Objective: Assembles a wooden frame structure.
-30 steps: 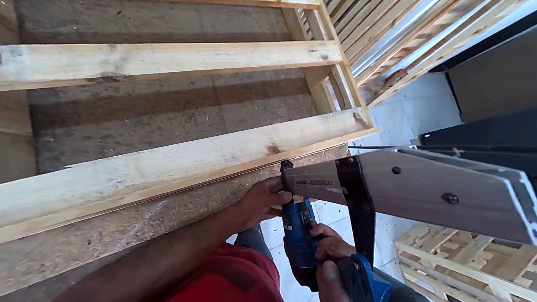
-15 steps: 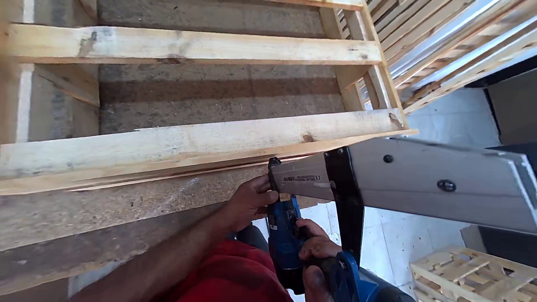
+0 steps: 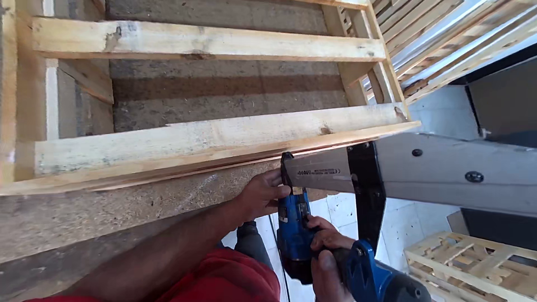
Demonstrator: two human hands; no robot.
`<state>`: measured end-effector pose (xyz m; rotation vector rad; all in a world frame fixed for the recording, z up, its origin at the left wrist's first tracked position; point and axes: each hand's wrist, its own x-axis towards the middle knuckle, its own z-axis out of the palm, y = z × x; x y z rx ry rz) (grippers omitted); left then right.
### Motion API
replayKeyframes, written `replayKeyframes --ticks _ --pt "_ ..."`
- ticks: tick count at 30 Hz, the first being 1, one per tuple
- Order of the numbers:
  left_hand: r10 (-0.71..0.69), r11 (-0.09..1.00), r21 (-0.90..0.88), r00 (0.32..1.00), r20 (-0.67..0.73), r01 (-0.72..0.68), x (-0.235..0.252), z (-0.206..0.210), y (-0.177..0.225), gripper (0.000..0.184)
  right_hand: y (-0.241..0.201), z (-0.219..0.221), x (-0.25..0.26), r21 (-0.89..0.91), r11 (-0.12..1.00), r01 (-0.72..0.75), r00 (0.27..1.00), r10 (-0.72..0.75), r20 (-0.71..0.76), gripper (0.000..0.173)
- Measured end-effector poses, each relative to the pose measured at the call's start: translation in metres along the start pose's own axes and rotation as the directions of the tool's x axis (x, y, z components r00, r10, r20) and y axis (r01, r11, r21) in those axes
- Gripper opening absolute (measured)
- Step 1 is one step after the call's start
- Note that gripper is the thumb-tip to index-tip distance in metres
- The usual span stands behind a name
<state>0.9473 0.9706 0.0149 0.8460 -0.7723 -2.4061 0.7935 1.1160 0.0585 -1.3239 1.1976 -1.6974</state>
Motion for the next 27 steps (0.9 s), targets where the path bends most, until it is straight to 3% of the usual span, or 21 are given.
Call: replayKeyframes --ticks 5,12,16,27 --pt "-0.061 0.998 0.002 0.997 0.037 0.061 -0.051 -0.030 -0.007 0.057 -0.018 0.043 -0.042 0.058 0.998 -0.034 0.999 0.034 0.002 0.020" --pt "0.087 0.994 -0.070 0.996 0.022 -0.085 -0.099 -0.075 0.006 0.055 -0.003 0.099 -0.051 0.094 0.996 -0.009 0.996 0.000 0.090 0.022" --pt "0.097 0.988 -0.117 0.995 -0.026 -0.099 -0.103 -0.085 0.010 0.055 0.005 0.104 -0.050 0.092 0.996 -0.018 0.990 0.005 0.143 0.022" --pt "0.077 0.994 -0.071 0.996 -0.042 -0.080 -0.105 -0.096 0.023 0.053 0.000 0.128 -0.040 0.076 0.997 -0.005 0.994 -0.003 0.106 0.021"
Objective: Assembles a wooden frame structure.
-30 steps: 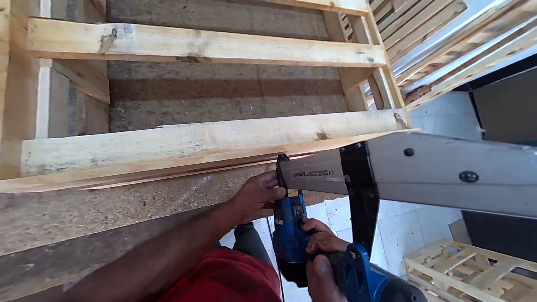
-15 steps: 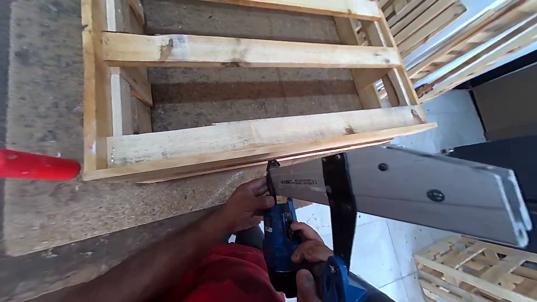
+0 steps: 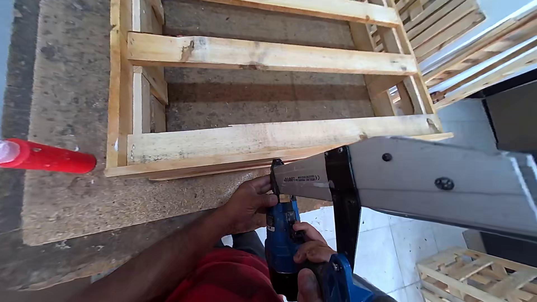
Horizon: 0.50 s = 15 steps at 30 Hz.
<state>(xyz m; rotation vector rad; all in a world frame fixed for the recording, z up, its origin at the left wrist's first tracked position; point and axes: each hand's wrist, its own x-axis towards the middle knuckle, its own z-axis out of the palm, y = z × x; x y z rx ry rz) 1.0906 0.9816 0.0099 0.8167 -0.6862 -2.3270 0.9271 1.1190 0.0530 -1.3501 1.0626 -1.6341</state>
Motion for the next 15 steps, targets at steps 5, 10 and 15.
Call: replayKeyframes --ticks 5,10,15 --pt "0.030 0.999 0.011 0.999 0.037 -0.030 -0.005 -0.003 -0.003 0.055 -0.010 0.016 0.000 -0.096 0.995 -0.001 0.999 -0.004 -0.054 0.017" --pt "0.019 1.000 0.009 0.995 0.098 -0.020 -0.057 -0.039 0.003 0.060 -0.023 0.064 -0.033 -0.054 0.998 -0.024 0.999 0.022 -0.026 0.021" --pt "0.051 0.997 0.060 0.998 0.022 -0.052 -0.110 -0.086 0.023 0.056 -0.012 0.134 -0.050 -0.049 0.998 -0.036 0.999 0.034 -0.042 0.024"
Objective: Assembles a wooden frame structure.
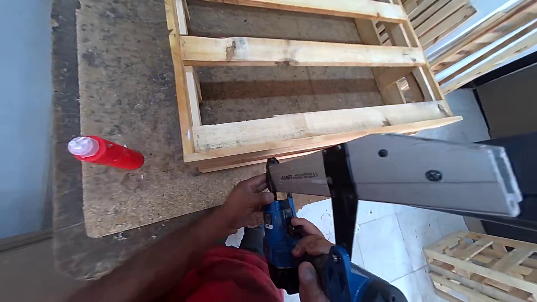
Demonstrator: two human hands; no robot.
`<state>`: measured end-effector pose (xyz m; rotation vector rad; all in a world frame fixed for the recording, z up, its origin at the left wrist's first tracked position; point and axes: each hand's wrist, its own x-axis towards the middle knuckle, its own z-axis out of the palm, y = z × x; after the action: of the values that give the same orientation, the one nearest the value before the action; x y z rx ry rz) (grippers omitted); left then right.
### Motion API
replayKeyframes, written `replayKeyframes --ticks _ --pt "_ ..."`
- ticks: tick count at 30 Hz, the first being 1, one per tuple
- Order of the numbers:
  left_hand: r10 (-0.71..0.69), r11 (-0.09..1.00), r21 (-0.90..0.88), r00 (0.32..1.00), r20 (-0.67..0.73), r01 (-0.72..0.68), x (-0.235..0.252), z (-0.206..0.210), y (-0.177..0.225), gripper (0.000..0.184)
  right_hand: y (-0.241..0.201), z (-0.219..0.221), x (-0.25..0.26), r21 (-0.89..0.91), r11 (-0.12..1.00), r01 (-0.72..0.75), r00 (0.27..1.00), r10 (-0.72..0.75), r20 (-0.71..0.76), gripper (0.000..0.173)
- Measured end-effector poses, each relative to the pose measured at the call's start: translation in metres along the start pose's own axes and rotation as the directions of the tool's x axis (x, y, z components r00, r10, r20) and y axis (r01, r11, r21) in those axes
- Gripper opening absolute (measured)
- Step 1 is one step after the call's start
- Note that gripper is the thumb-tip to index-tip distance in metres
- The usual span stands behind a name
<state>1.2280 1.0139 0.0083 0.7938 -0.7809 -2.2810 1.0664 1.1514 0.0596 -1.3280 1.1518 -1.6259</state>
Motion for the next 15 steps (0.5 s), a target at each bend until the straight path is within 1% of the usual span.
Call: replayKeyframes --ticks 2,5,7,11,15 --pt "0.020 1.000 0.002 1.000 -0.006 -0.020 -0.010 -0.014 0.007 0.056 0.004 0.019 -0.002 -0.005 1.000 0.018 1.000 -0.018 0.003 0.024" --pt "0.025 0.998 -0.057 0.999 0.023 -0.024 -0.015 -0.030 0.012 0.058 0.008 0.035 -0.004 -0.011 0.999 0.038 0.999 -0.038 0.007 0.025" --pt "0.015 0.997 -0.074 1.000 0.011 -0.015 -0.017 -0.033 0.015 0.059 0.008 0.042 -0.003 -0.025 0.999 0.038 0.999 -0.038 0.006 0.025" --pt "0.004 0.997 -0.074 0.999 0.034 -0.002 -0.018 -0.039 0.017 0.059 0.004 0.050 -0.003 -0.024 1.000 0.012 1.000 -0.012 0.014 0.021" --pt "-0.022 0.997 -0.076 0.999 0.023 0.024 -0.017 -0.041 0.020 0.059 0.004 0.055 -0.002 -0.018 0.999 0.030 1.000 -0.030 0.005 0.020"
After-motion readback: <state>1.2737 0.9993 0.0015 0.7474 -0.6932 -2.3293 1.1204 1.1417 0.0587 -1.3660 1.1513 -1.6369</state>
